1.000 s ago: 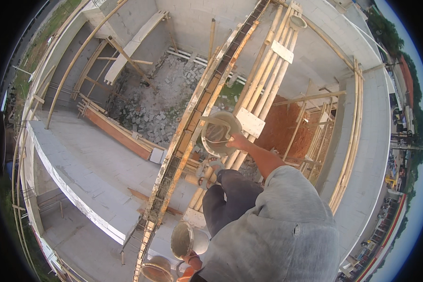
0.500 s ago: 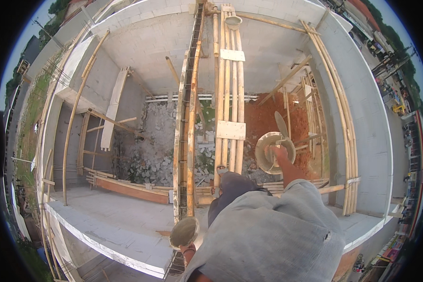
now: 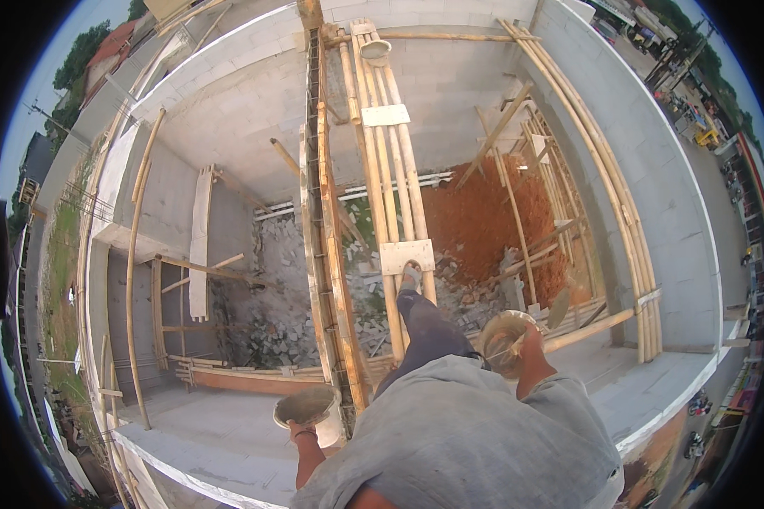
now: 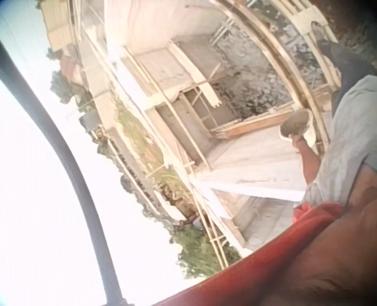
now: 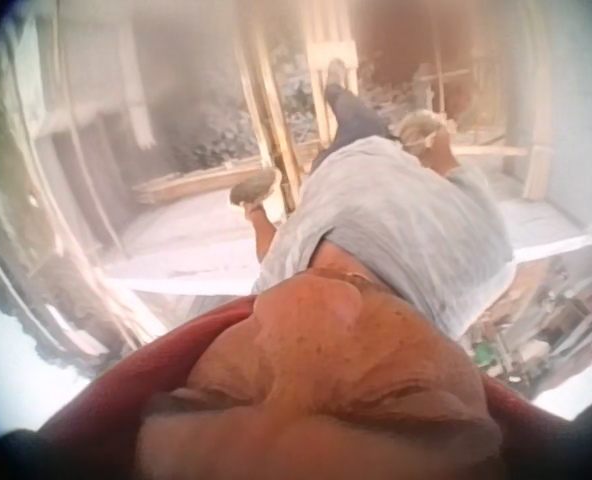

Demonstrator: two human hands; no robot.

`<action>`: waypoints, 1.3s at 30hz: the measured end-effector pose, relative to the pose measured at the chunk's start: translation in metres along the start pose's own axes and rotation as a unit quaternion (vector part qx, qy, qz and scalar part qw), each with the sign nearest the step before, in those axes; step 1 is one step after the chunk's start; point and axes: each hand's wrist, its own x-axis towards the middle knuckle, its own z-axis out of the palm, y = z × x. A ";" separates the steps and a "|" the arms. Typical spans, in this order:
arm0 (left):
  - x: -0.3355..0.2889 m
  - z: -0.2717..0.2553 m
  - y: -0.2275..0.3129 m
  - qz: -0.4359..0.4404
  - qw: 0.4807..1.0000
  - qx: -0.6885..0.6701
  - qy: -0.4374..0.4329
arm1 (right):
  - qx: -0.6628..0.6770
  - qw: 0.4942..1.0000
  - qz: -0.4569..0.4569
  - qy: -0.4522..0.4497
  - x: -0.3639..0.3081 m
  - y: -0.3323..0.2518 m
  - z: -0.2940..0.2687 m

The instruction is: The person scoops wet cement from a bucket with a trowel and applies it to a rebar-reinforced beam on a bamboo scaffold. The person repeatedly transfers cement along the beam and smooths the surface while standing on the scaffold.

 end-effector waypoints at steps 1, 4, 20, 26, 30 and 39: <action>-0.003 0.019 0.010 -0.003 1.000 0.010 -0.011 | 0.003 1.000 -0.001 -0.003 0.008 -0.002 0.005; -0.011 0.087 0.035 0.018 1.000 -0.012 -0.016 | 0.004 1.000 -0.014 0.010 0.030 -0.016 0.032; -0.101 0.359 0.162 -0.020 0.993 -0.055 -0.104 | 0.165 0.982 -0.055 -0.067 0.089 -0.248 0.381; -0.120 0.414 0.184 -0.038 0.994 -0.015 -0.100 | 0.191 0.966 -0.066 -0.160 0.049 -0.305 0.449; -0.122 0.454 0.185 -0.046 0.992 -0.014 -0.113 | 0.223 0.959 -0.063 -0.166 0.053 -0.338 0.493; -0.120 0.551 0.166 -0.098 0.991 0.018 -0.090 | 0.146 0.982 -0.040 -0.112 0.128 -0.363 0.623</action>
